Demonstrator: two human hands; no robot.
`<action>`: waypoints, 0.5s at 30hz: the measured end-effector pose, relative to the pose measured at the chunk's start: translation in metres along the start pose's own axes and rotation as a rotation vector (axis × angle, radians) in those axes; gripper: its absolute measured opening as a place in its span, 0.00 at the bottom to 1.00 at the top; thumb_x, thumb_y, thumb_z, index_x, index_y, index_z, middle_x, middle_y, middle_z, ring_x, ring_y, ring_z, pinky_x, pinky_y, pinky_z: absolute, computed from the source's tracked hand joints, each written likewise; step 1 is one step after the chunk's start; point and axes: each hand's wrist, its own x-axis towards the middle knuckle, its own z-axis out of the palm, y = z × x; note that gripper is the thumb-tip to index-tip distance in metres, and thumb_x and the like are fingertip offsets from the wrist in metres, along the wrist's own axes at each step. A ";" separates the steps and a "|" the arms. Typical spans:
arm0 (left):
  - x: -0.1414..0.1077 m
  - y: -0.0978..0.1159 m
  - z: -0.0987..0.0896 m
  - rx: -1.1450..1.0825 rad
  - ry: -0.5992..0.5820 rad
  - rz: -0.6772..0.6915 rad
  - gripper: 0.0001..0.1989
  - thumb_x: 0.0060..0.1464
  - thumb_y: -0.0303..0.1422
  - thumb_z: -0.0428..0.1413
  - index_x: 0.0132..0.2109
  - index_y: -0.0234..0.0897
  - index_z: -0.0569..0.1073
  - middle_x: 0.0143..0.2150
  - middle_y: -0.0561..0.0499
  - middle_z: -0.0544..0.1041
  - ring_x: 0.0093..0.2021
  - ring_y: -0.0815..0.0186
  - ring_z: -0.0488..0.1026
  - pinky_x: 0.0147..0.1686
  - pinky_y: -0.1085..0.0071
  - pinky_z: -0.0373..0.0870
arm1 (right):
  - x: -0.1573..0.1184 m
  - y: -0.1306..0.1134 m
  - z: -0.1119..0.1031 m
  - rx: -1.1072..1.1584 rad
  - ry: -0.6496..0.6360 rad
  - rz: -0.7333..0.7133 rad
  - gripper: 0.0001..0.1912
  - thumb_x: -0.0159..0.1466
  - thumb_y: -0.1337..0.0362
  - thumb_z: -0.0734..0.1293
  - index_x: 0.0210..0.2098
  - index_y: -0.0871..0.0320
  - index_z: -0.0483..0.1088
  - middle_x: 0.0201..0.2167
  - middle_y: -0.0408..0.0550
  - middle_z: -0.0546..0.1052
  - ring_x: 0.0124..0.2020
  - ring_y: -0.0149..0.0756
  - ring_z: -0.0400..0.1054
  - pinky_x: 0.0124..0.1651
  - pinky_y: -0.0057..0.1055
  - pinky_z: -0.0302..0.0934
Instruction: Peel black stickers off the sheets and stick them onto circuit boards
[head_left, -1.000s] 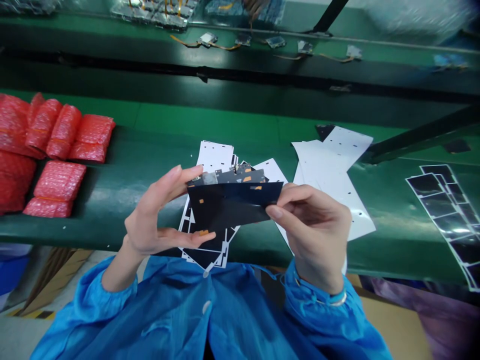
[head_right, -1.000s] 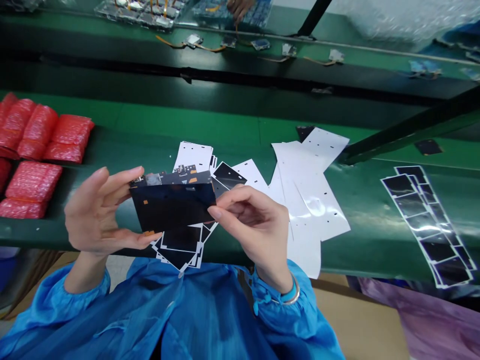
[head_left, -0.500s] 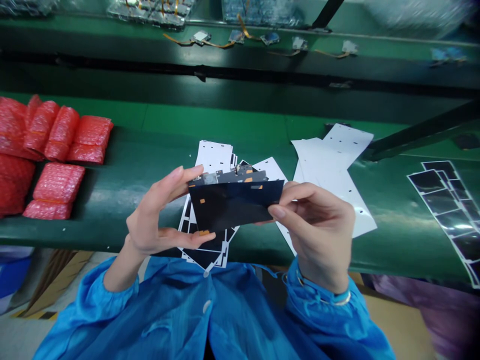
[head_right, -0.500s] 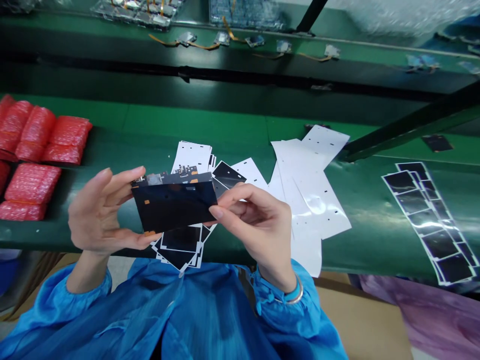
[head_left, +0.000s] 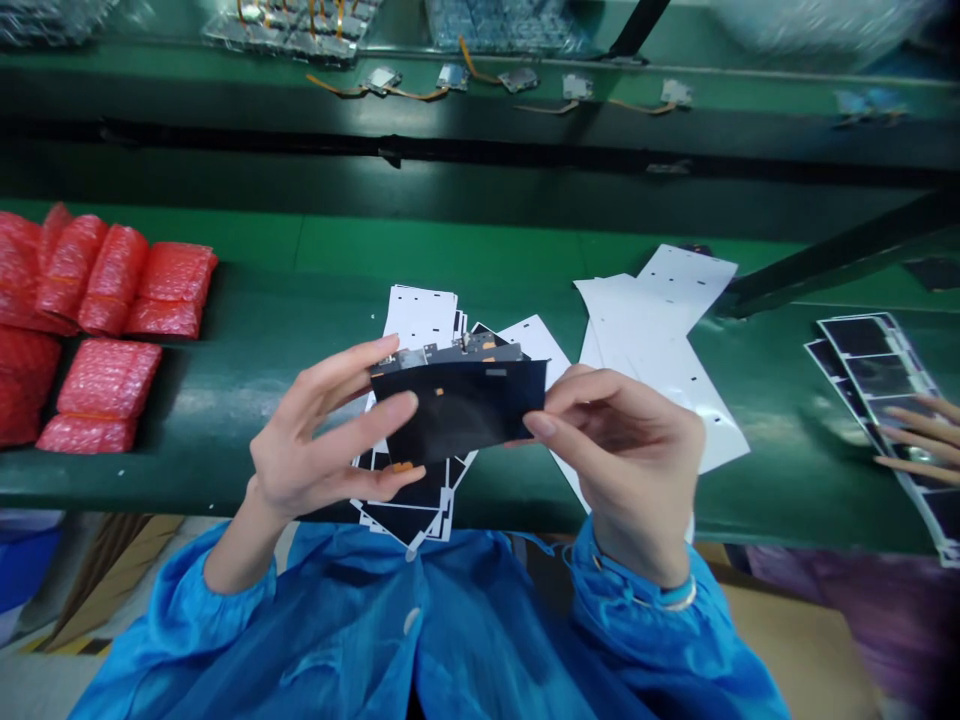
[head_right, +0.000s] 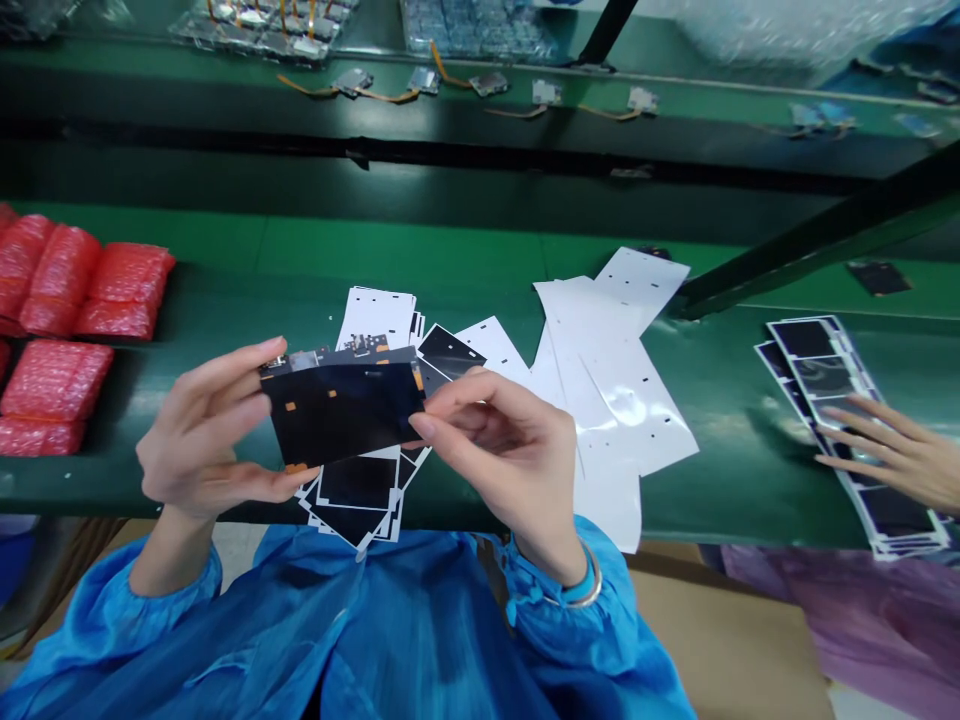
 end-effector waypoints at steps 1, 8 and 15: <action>0.001 0.001 -0.001 0.029 -0.033 0.024 0.33 0.56 0.38 0.66 0.66 0.52 0.67 0.70 0.49 0.65 0.61 0.55 0.75 0.53 0.61 0.84 | 0.000 0.001 -0.001 -0.069 -0.016 -0.029 0.06 0.62 0.69 0.74 0.33 0.52 0.75 0.27 0.39 0.77 0.24 0.30 0.72 0.24 0.28 0.70; 0.008 -0.001 0.006 -0.022 -0.265 0.135 0.15 0.58 0.33 0.63 0.52 0.34 0.76 0.63 0.37 0.69 0.64 0.56 0.72 0.57 0.65 0.80 | -0.001 0.035 -0.038 -0.948 0.053 -0.320 0.15 0.73 0.59 0.62 0.33 0.55 0.75 0.23 0.42 0.82 0.18 0.32 0.73 0.18 0.29 0.56; 0.063 -0.127 0.060 0.164 -0.336 -0.293 0.30 0.57 0.46 0.64 0.64 0.45 0.68 0.76 0.37 0.52 0.75 0.40 0.51 0.65 0.37 0.63 | -0.003 0.044 -0.046 -0.851 -0.076 -0.271 0.20 0.73 0.50 0.59 0.33 0.54 0.72 0.20 0.39 0.80 0.10 0.30 0.69 0.10 0.25 0.53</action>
